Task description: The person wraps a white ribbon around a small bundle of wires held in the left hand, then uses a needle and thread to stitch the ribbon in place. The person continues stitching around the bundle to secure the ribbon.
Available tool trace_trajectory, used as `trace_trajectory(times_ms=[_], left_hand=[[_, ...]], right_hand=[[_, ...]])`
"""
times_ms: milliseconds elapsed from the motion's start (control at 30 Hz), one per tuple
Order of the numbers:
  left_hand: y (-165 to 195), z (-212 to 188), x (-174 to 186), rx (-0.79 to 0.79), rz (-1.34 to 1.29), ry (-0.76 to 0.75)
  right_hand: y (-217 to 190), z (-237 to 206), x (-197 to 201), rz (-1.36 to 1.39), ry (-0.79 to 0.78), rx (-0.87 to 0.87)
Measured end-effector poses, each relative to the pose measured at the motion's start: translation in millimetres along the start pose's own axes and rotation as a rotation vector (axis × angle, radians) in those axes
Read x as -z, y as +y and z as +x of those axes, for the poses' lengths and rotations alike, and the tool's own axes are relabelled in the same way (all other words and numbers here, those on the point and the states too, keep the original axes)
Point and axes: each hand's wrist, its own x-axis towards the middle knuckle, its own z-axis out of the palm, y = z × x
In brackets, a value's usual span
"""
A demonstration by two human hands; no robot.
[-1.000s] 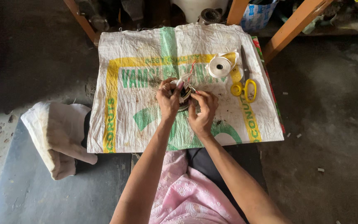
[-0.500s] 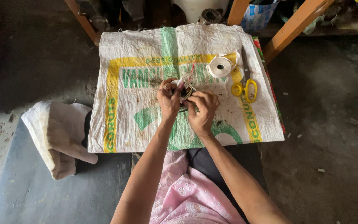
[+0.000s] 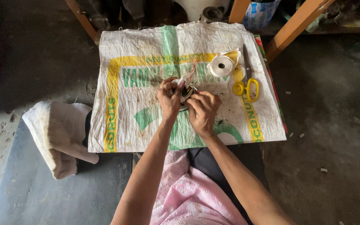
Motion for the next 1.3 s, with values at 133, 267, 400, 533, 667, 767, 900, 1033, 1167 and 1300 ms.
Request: trace_trajectory(times_ms=[133, 267, 400, 533, 667, 767, 900, 1033, 1167, 1300], left_hand=[[0.7, -0.1, 0.1, -0.038, 0.022, 0.016], [2.7, -0.5, -0.1, 0.020, -0.014, 0.013], [4.4, -0.5, 0.6, -0.060, 0.063, 0.009], [7.0, -0.5, 0.0, -0.016, -0.002, 0.013], [6.9, -1.3, -0.4, 0.031, -0.037, 0.018], [2.4, -0.4, -0.6, -0.031, -0.011, 0.026], [-5.4, 2.2, -0.4, 0.088, -0.018, -0.007], [-8.5, 1.9, -1.8, 0.016, -0.016, 0.008], [-7.9, 1.0, -0.7, -0.038, -0.043, -0.003], [-4.4, 1.9, 1.1, -0.020, 0.021, 0.000]], right_hand=[[-4.0, 1.7, -0.8, 0.036, 0.005, -0.027], [-8.0, 4.3, 2.4, 0.046, -0.006, -0.057], [-10.3, 7.6, 4.9, 0.062, 0.009, -0.060], [-11.9, 9.8, 5.2, 0.066, 0.020, -0.042], [-9.9, 11.0, 3.9, 0.079, 0.003, -0.037], [-3.6, 12.1, 1.8, 0.082, -0.005, 0.028], [5.2, 13.5, -2.9, 0.042, -0.025, 0.104], [2.3, 8.8, 0.3, 0.002, 0.010, 0.152], [-7.0, 3.0, 12.4, -0.036, -0.003, 0.168], [-17.2, -2.8, 22.7, 0.042, -0.037, 0.011]])
